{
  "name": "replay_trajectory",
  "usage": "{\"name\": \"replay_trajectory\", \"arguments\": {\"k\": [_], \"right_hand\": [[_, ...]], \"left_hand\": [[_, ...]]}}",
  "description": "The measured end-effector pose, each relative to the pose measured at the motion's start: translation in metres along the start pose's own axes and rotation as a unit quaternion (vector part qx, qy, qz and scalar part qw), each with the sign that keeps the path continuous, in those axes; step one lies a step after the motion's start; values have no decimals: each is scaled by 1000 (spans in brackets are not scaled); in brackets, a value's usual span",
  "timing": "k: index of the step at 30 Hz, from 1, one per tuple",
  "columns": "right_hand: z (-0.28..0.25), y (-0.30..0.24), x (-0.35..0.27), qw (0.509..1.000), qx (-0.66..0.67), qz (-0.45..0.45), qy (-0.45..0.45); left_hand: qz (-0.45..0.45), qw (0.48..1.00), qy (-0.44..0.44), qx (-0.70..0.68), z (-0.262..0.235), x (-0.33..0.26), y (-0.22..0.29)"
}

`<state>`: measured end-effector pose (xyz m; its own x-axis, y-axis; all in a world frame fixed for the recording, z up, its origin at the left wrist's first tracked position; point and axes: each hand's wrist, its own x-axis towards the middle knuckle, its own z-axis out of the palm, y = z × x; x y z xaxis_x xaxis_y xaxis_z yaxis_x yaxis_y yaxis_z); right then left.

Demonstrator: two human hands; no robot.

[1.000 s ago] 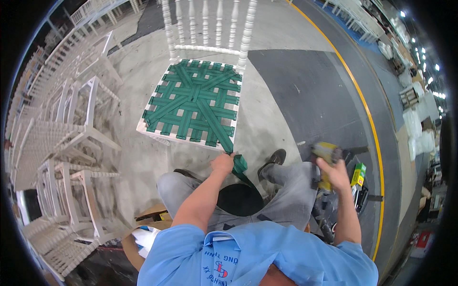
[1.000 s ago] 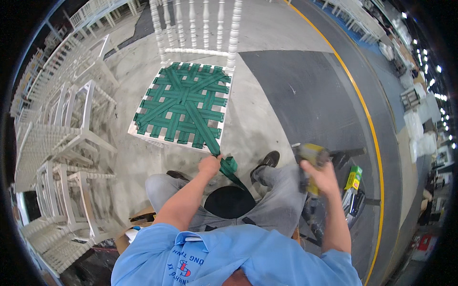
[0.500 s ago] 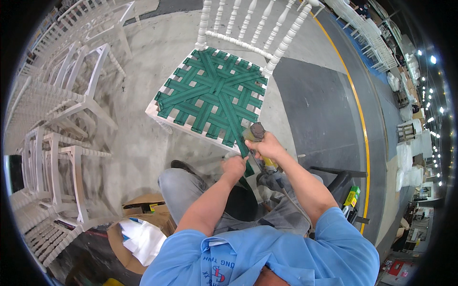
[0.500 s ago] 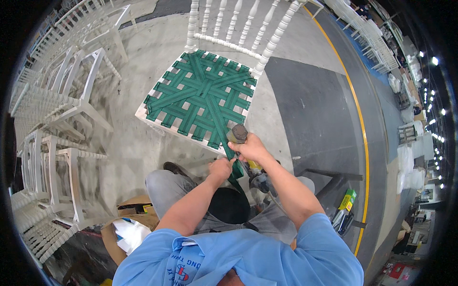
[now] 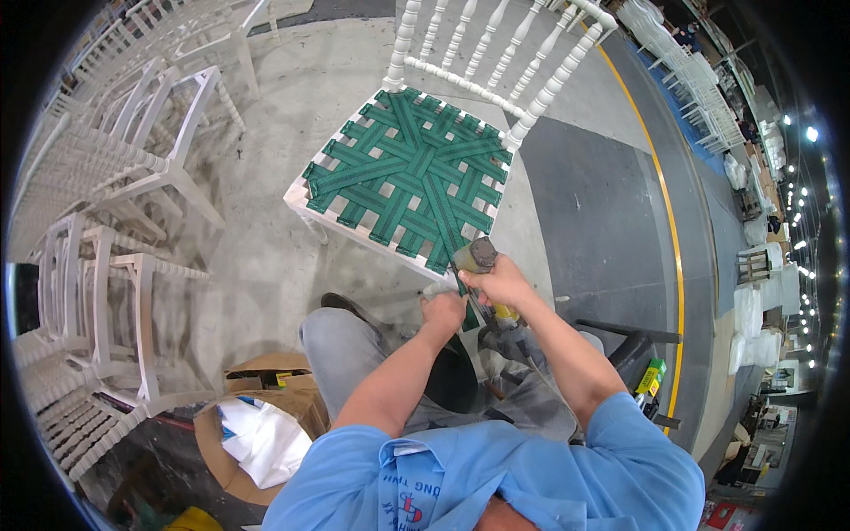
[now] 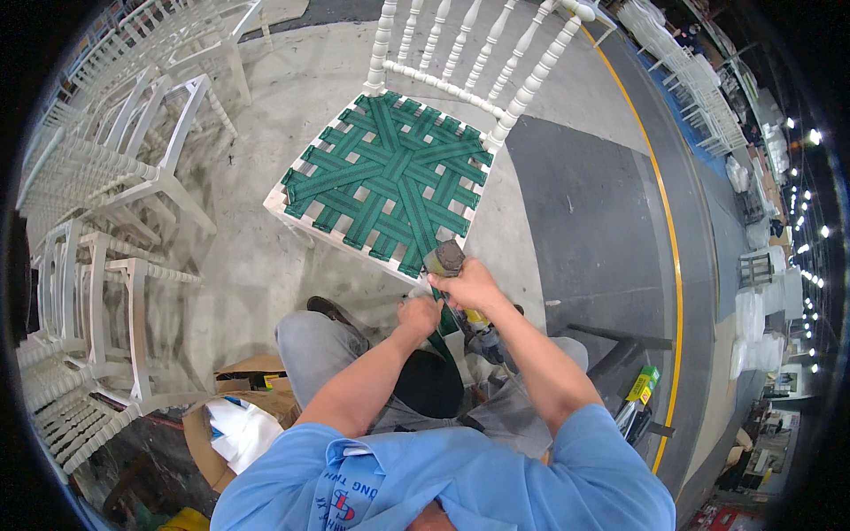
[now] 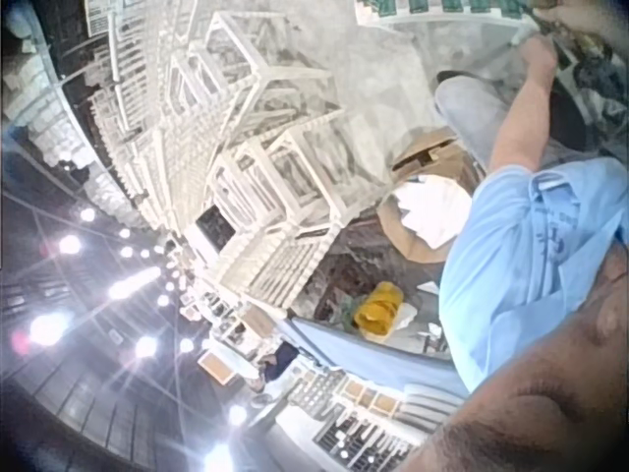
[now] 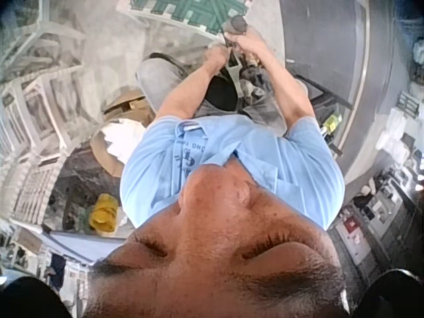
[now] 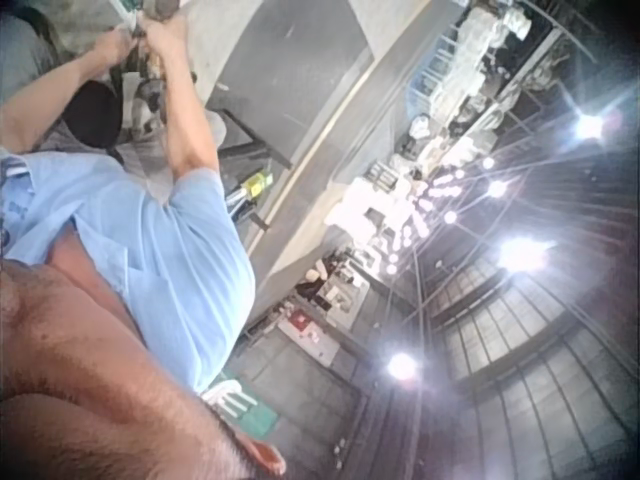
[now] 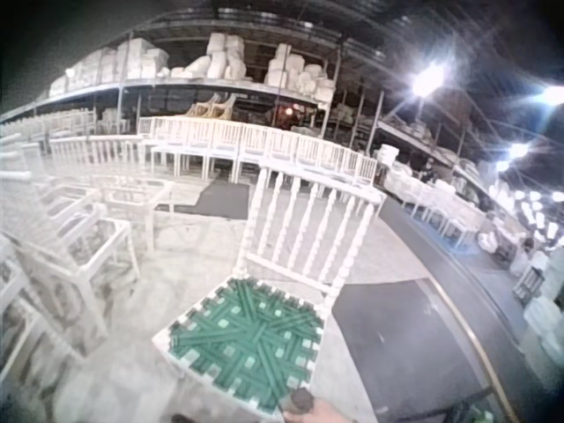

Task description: The person weaves green plastic straps into the seat frame of a white wooden chair, using a staple gun to secure the straps at intervals. After completing the woven pattern, the person places a white fabric sheet over the seat and staples it in place.

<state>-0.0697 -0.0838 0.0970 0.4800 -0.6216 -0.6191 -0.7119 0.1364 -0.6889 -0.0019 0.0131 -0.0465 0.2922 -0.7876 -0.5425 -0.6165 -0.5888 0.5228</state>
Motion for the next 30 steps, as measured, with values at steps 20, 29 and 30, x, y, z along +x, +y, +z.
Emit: {"name": "replay_trajectory", "arguments": {"k": [20, 29, 30], "right_hand": [[-36, 12, -16, 994, 100, -35, 12], [-20, 21, 4, 998, 57, 8, 30], [-18, 21, 2, 998, 60, 11, 27]], "left_hand": [[6, 817, -78, -572, -143, 51, 8], [8, 813, -120, -570, -136, 56, 6], [1, 806, -123, -579, -135, 54, 4]]}}
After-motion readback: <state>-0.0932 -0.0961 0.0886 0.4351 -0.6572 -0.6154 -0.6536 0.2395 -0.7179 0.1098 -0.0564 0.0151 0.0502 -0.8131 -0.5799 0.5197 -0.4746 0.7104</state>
